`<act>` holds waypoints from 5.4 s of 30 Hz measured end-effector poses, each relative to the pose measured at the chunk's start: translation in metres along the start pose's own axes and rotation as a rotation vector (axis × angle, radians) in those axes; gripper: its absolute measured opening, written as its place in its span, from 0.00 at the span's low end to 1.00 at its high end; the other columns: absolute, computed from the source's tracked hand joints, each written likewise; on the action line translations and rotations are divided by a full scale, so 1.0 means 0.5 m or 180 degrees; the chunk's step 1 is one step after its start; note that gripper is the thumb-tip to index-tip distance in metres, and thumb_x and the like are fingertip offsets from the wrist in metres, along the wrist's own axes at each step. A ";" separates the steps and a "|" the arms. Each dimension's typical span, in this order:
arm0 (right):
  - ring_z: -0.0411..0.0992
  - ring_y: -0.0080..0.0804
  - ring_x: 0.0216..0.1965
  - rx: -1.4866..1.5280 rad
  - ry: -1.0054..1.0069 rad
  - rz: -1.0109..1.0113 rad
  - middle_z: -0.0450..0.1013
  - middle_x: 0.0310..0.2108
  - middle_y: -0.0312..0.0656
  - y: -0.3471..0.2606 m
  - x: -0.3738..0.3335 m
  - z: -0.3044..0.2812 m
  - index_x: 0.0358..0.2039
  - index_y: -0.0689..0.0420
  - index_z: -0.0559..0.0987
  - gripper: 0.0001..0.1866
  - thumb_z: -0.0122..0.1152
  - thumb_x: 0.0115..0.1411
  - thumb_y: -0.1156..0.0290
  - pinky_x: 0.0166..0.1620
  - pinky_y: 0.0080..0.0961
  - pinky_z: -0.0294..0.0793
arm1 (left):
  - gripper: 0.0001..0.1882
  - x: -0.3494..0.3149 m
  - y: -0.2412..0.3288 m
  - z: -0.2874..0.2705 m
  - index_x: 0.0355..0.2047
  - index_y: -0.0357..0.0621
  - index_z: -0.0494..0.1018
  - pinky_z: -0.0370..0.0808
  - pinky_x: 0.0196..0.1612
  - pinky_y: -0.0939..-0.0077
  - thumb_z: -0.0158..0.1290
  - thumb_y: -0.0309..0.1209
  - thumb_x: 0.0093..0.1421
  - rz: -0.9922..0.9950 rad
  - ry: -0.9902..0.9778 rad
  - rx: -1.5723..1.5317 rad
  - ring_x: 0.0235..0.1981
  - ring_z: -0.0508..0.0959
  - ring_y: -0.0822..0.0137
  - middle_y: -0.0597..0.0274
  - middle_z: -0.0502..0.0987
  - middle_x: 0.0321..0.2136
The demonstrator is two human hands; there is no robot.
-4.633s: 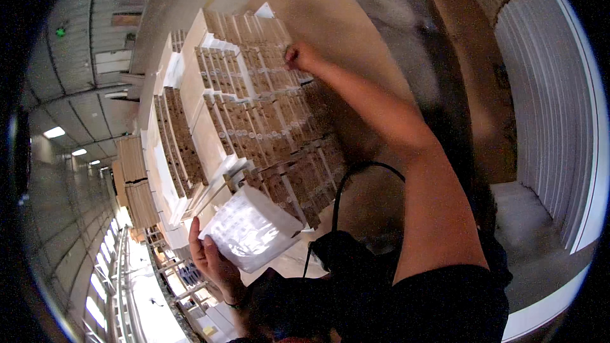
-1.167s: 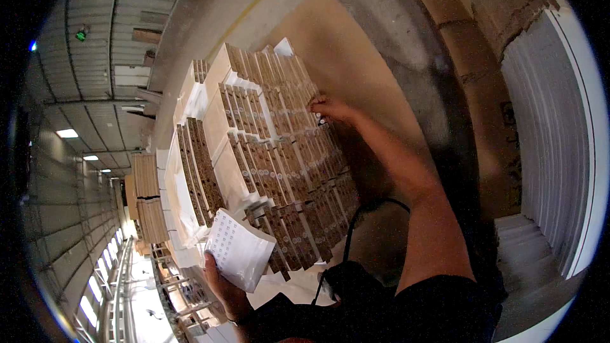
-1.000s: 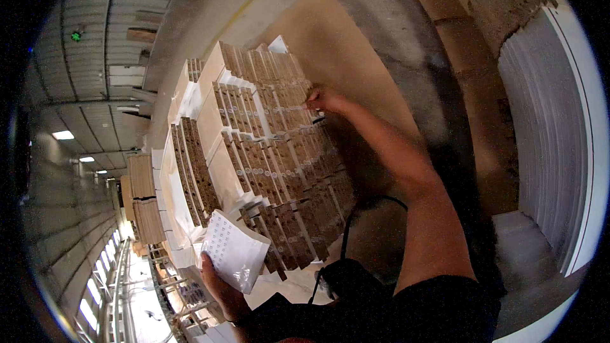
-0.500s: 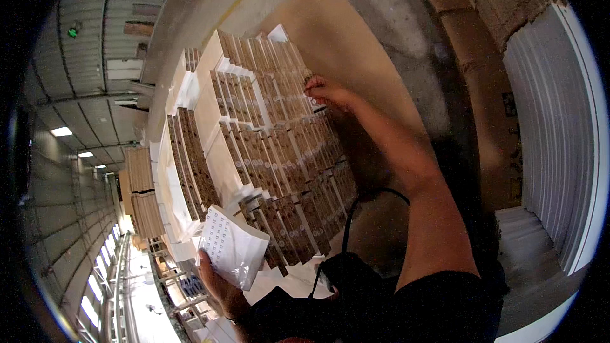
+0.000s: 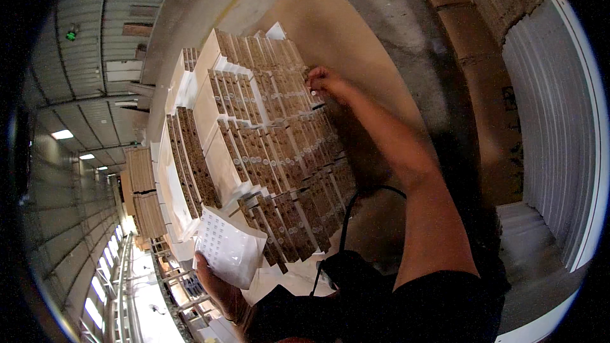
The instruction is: The person peels small circular labels from a sheet and attaches them to the ends of stacked wooden boards.
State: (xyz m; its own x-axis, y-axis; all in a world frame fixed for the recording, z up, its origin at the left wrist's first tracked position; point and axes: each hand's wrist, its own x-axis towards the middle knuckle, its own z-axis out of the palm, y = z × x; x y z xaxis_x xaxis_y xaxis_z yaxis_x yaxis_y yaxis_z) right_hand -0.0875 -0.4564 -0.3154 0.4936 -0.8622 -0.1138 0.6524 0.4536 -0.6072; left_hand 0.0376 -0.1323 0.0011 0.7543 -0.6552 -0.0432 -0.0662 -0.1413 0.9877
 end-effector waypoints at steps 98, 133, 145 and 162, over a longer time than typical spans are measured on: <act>0.69 0.27 0.30 -0.2194 -0.3161 -0.1825 0.70 0.28 0.39 -0.246 -0.253 0.497 0.34 0.59 0.74 0.10 0.54 0.51 0.71 0.34 0.23 0.67 | 0.20 -0.022 0.013 0.001 0.41 0.28 0.66 0.66 0.43 0.75 0.45 0.36 0.56 0.0433 -0.0223 0.0333 0.37 0.71 0.66 0.51 0.72 0.36; 0.63 0.19 0.28 -0.1495 0.0273 -0.0819 0.67 0.28 0.30 -0.032 0.009 -0.063 0.32 0.55 0.71 0.11 0.53 0.54 0.61 0.34 0.17 0.65 | 0.20 -0.019 0.005 0.019 0.41 0.29 0.65 0.71 0.35 0.74 0.42 0.36 0.56 0.0465 -0.0188 0.0053 0.32 0.73 0.64 0.50 0.72 0.33; 0.65 0.22 0.22 -0.1806 0.0128 -0.0308 0.66 0.20 0.34 0.113 0.083 -0.172 0.26 0.55 0.71 0.06 0.53 0.53 0.67 0.26 0.22 0.69 | 0.21 -0.007 -0.021 0.013 0.42 0.28 0.64 0.70 0.39 0.72 0.41 0.37 0.57 0.0230 -0.0357 0.0078 0.35 0.73 0.62 0.49 0.71 0.36; 0.67 0.24 0.19 -0.1977 0.0918 -0.0004 0.69 0.19 0.38 0.005 -0.002 0.019 0.25 0.58 0.73 0.02 0.53 0.50 0.75 0.23 0.23 0.66 | 0.21 -0.005 -0.003 0.026 0.42 0.29 0.63 0.71 0.39 0.69 0.40 0.37 0.57 0.0353 -0.0275 0.0437 0.36 0.73 0.59 0.47 0.71 0.36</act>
State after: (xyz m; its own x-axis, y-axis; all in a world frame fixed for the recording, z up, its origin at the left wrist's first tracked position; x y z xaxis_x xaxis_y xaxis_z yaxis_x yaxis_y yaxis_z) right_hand -0.0811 -0.4521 -0.3092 0.2639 -0.9273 -0.2655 0.1595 0.3134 -0.9361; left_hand 0.0273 -0.1402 -0.0022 0.6788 -0.7329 0.0462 -0.2387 -0.1608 0.9577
